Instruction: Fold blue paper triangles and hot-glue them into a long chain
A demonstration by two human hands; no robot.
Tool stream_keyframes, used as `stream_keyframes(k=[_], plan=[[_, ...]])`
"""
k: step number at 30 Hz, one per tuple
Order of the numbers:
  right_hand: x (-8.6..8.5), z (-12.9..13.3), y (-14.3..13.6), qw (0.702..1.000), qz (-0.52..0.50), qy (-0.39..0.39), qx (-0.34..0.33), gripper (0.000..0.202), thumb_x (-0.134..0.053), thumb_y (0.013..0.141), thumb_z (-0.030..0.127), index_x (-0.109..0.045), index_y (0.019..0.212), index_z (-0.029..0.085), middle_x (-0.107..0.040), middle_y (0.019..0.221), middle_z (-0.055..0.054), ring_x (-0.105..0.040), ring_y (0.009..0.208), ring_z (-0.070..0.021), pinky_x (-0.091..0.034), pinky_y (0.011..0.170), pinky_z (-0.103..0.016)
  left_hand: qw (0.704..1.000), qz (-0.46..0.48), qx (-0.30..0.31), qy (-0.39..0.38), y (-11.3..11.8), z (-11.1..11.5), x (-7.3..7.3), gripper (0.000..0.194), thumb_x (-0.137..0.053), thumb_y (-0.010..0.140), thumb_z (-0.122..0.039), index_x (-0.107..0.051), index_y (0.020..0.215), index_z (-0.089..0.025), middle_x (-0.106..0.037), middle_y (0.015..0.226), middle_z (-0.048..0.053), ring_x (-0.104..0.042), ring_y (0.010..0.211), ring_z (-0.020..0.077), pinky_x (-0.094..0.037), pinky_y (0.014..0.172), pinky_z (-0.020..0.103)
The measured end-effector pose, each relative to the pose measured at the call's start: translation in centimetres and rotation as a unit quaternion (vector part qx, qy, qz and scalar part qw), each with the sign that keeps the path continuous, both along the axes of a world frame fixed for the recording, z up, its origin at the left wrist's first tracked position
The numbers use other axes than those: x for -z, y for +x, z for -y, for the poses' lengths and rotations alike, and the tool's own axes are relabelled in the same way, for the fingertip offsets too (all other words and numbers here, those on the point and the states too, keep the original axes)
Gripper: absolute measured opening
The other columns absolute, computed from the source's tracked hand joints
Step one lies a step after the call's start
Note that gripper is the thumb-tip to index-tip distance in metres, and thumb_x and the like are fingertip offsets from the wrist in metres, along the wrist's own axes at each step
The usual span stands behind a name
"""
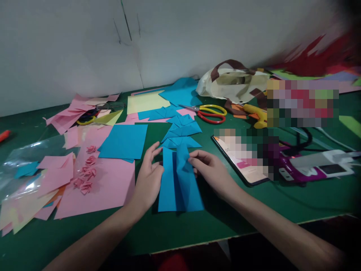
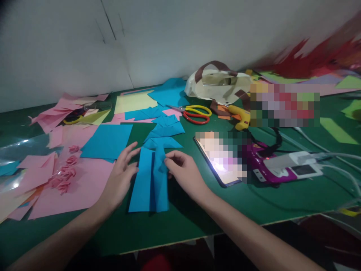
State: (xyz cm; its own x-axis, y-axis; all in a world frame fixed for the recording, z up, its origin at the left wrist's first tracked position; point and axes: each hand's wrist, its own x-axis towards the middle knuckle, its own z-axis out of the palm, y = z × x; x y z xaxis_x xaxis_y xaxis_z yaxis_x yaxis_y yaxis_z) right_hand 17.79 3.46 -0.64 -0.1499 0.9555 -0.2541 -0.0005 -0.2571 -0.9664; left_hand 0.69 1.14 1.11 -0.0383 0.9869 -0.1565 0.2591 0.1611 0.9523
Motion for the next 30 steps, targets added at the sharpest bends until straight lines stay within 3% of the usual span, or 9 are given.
stream_keyframes(k=[2,4,6,8,11,18,21,24,30], plan=[[-0.3,-0.3,0.8,0.997,0.071,0.02,-0.003,0.02,-0.06,0.069,0.033,-0.056,0.079,0.016,-0.054,0.067,0.002,-0.051,0.059,-0.0105,-0.041,0.054,-0.022,0.987,-0.136,0.028,0.08,-0.2,0.1,0.0,0.063,-0.041,0.077,-0.007,-0.035,0.135,-0.031,-0.032,0.145,0.007,-0.043,0.124,0.0254,-0.048,0.088,0.04],[-0.3,-0.4,1.6,0.99,0.134,0.038,-0.002,0.029,-0.059,0.069,0.03,-0.056,0.094,0.017,-0.055,0.066,0.002,-0.051,0.059,-0.0114,-0.04,0.052,-0.022,0.945,-0.271,0.064,0.173,-0.2,0.1,0.1,0.055,-0.041,0.078,-0.005,-0.048,0.126,-0.031,-0.026,0.148,0.004,-0.029,0.133,0.0278,-0.041,0.097,0.046],[-0.2,-0.3,2.0,0.979,0.196,0.06,0.0,0.045,-0.058,0.071,0.03,-0.051,0.114,0.017,-0.056,0.068,0.002,-0.052,0.058,-0.0123,-0.041,0.052,-0.023,0.889,-0.362,0.118,0.253,-0.1,0.2,0.3,0.042,-0.04,0.081,-0.004,-0.061,0.11,-0.027,-0.037,0.143,0.004,-0.027,0.134,0.0279,-0.033,0.103,0.052],[0.1,-0.2,2.4,0.966,0.247,0.081,-0.007,0.057,-0.059,0.073,0.033,-0.046,0.126,0.017,-0.059,0.073,0.0,-0.055,0.06,-0.0134,-0.042,0.053,-0.024,0.844,-0.402,0.188,0.3,0.1,0.3,0.6,0.034,-0.04,0.084,-0.006,-0.064,0.101,-0.021,-0.055,0.127,0.006,-0.042,0.126,0.0258,-0.033,0.105,0.052],[0.3,0.0,2.7,0.947,0.302,0.104,-0.027,0.058,-0.06,0.074,0.037,-0.048,0.127,0.016,-0.059,0.072,-0.001,-0.055,0.059,-0.0138,-0.042,0.051,-0.024,0.801,-0.438,0.277,0.3,0.4,0.6,1.0,0.031,-0.042,0.084,-0.007,-0.062,0.107,-0.015,-0.063,0.116,0.01,-0.056,0.111,0.0249,-0.043,0.099,0.047],[0.1,0.1,3.3,0.919,0.354,0.168,-0.037,0.041,-0.06,0.074,0.025,-0.06,0.114,0.017,-0.063,0.072,-0.002,-0.058,0.061,-0.0144,-0.047,0.052,-0.025,0.73,-0.488,0.374,0.298,1.3,1.7,0.9,0.048,-0.037,0.077,0.004,-0.052,0.12,-0.01,-0.058,0.125,0.014,-0.052,0.117,0.0287,-0.048,0.094,0.043],[-0.1,0.1,3.3,0.916,0.334,0.222,-0.013,0.036,-0.06,0.074,0.021,-0.061,0.11,0.019,-0.066,0.082,-0.004,-0.062,0.071,-0.0166,-0.053,0.06,-0.027,0.727,-0.485,0.384,0.296,1.4,1.9,0.8,0.048,-0.034,0.076,0.006,-0.053,0.117,-0.01,-0.057,0.126,0.014,-0.049,0.121,0.0276,-0.047,0.095,0.041],[0.0,0.3,3.2,0.89,0.333,0.31,-0.021,0.026,-0.056,0.078,0.016,-0.063,0.102,0.021,-0.068,0.09,-0.005,-0.064,0.077,-0.0163,-0.055,0.067,-0.029,0.758,-0.476,0.35,0.275,1.3,2.0,1.1,0.043,-0.035,0.079,0.003,-0.054,0.115,-0.011,-0.057,0.125,0.015,-0.049,0.12,0.0271,-0.049,0.092,0.041],[1.2,0.5,3.3,0.749,0.395,0.519,-0.121,0.025,-0.044,0.088,0.013,-0.067,0.098,0.015,-0.068,0.103,-0.01,-0.063,0.094,-0.0216,-0.055,0.079,-0.038,0.803,-0.482,0.253,0.243,1.3,1.9,1.5,0.029,-0.039,0.087,-0.01,-0.055,0.111,-0.011,-0.06,0.118,0.015,-0.053,0.116,0.0265,-0.049,0.092,0.041]])
